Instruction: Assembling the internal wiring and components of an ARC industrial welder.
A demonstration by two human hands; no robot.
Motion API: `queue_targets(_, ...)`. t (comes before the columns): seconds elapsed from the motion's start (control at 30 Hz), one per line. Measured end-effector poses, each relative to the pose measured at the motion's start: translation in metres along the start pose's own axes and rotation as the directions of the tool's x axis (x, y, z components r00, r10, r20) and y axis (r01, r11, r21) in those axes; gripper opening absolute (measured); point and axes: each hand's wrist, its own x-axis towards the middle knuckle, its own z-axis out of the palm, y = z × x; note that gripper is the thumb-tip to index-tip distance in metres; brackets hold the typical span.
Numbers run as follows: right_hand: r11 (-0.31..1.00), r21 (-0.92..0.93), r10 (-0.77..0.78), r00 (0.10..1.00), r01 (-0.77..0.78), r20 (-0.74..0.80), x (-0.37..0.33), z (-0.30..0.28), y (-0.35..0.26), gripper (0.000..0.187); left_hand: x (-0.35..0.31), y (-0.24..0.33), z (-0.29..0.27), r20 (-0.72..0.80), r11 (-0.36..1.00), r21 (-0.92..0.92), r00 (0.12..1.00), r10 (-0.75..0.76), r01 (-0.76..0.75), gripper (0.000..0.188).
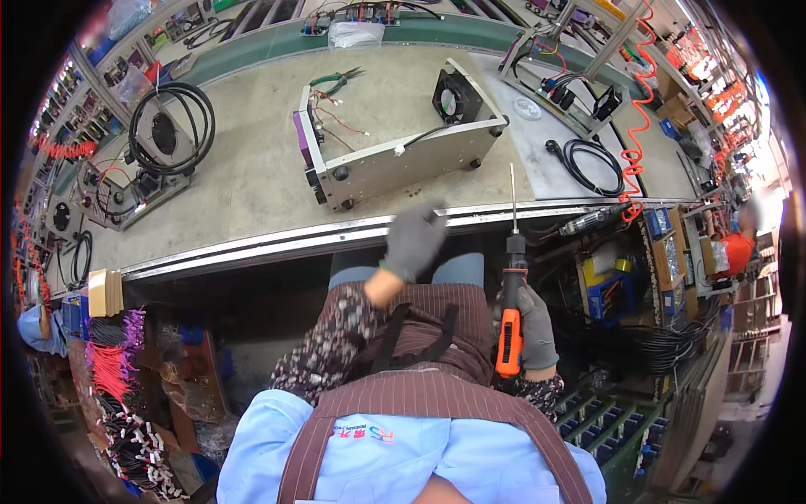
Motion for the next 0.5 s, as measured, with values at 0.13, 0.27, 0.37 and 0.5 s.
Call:
queue_targets(0.13,0.834,0.452,0.211,0.94,-0.317,0.269,0.014,-0.015,0.004,0.047,0.055,-0.042,0.01,-0.168,0.957,0.275,0.976,0.141,-0.091,0.027)
queue_targets(0.27,0.707,0.584,0.257,0.915,-0.398,0.311,0.029,-0.015,0.026,0.05,0.066,-0.062,0.03,-0.08,0.891,0.454,0.996,0.043,-0.002,0.031)
queue_targets(0.37,0.842,0.391,0.311,0.927,-0.37,0.209,0.028,-0.018,0.041,0.045,0.066,-0.066,0.039,-0.057,0.892,0.451,0.998,-0.009,0.034,0.03)
queue_targets(0.5,0.915,0.079,0.392,0.918,-0.396,0.066,0.026,-0.027,0.052,0.037,0.064,-0.066,0.046,-0.136,0.92,0.391,0.99,0.031,0.024,0.024)
